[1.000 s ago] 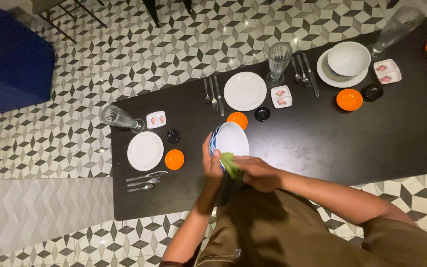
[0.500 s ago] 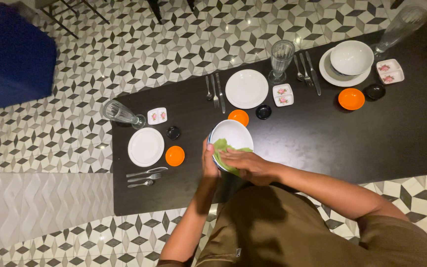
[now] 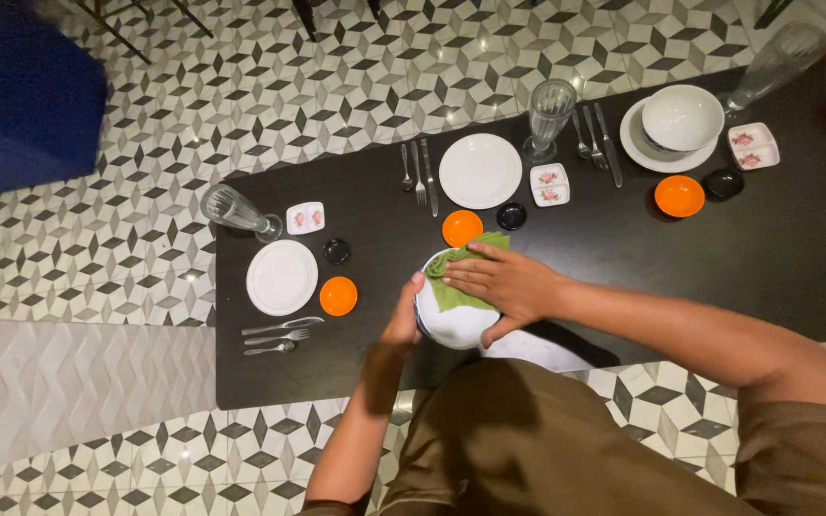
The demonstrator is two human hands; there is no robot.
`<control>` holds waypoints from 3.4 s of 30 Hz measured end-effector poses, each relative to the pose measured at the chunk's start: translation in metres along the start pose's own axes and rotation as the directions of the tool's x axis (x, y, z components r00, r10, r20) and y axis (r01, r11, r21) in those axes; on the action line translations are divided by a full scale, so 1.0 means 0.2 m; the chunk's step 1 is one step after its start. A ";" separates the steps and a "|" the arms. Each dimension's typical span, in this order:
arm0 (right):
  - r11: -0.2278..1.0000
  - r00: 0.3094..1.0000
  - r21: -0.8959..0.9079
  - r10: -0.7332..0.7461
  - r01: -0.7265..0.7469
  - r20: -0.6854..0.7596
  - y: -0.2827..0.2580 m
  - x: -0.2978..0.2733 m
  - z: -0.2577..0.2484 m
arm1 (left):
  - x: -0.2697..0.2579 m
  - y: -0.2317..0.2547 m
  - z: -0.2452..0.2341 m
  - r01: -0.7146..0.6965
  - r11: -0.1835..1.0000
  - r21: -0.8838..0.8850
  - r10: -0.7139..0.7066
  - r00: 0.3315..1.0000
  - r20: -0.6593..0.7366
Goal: The person picks up a blue and white patterned bowl and thoroughly wipes the inside and outside surfaces using a green cloth while standing over a dining table.
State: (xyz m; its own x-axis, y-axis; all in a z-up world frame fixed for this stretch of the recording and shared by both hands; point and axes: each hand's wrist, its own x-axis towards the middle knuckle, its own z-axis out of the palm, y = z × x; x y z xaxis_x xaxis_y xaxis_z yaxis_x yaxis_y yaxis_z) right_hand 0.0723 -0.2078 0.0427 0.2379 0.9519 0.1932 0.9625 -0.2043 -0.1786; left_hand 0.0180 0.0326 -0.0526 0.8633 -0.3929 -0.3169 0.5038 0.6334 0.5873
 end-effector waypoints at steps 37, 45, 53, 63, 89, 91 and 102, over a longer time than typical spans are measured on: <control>0.848 0.926 0.461 0.355 -0.260 -0.131 -0.48 0.68 0.47 | -0.36 0.24 -0.34 -0.210 0.941 0.264 0.278 0.926 -0.254; 0.718 0.960 0.688 0.254 -0.103 -0.121 -0.53 0.73 0.47 | -0.43 0.46 -0.44 -0.247 0.942 0.228 0.296 0.930 -0.216; 0.996 0.999 -0.080 0.027 -0.024 0.034 -0.37 0.76 0.10 | -0.44 0.53 -0.51 -0.128 0.948 0.292 0.161 0.983 -0.092; 0.961 0.987 -0.222 0.158 -0.162 -0.037 -0.40 0.78 0.00 | -0.46 0.59 -0.52 -0.070 0.989 0.129 0.082 0.993 -0.089; 0.629 0.533 0.484 0.776 -0.608 -0.338 -0.37 0.75 0.25 | -0.52 0.52 -0.21 -0.322 0.855 0.406 0.303 0.946 0.111; 0.498 0.422 0.612 0.863 -0.615 -0.279 -0.38 0.73 0.38 | -0.50 0.53 -0.16 -0.379 0.837 0.395 0.364 0.924 0.117; 0.414 0.346 0.773 0.900 -0.480 -0.266 -0.21 0.48 0.31 | -0.38 0.51 -0.03 -0.347 0.759 0.550 0.320 0.936 0.149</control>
State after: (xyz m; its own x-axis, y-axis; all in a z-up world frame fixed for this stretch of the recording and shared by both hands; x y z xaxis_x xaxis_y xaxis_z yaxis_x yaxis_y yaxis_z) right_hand 0.0455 -0.0937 0.0084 0.9830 0.0846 0.1630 0.1828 -0.3650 -0.9129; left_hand 0.0040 0.1307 0.0260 0.9645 -0.2642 0.0023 0.0663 0.2506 0.9658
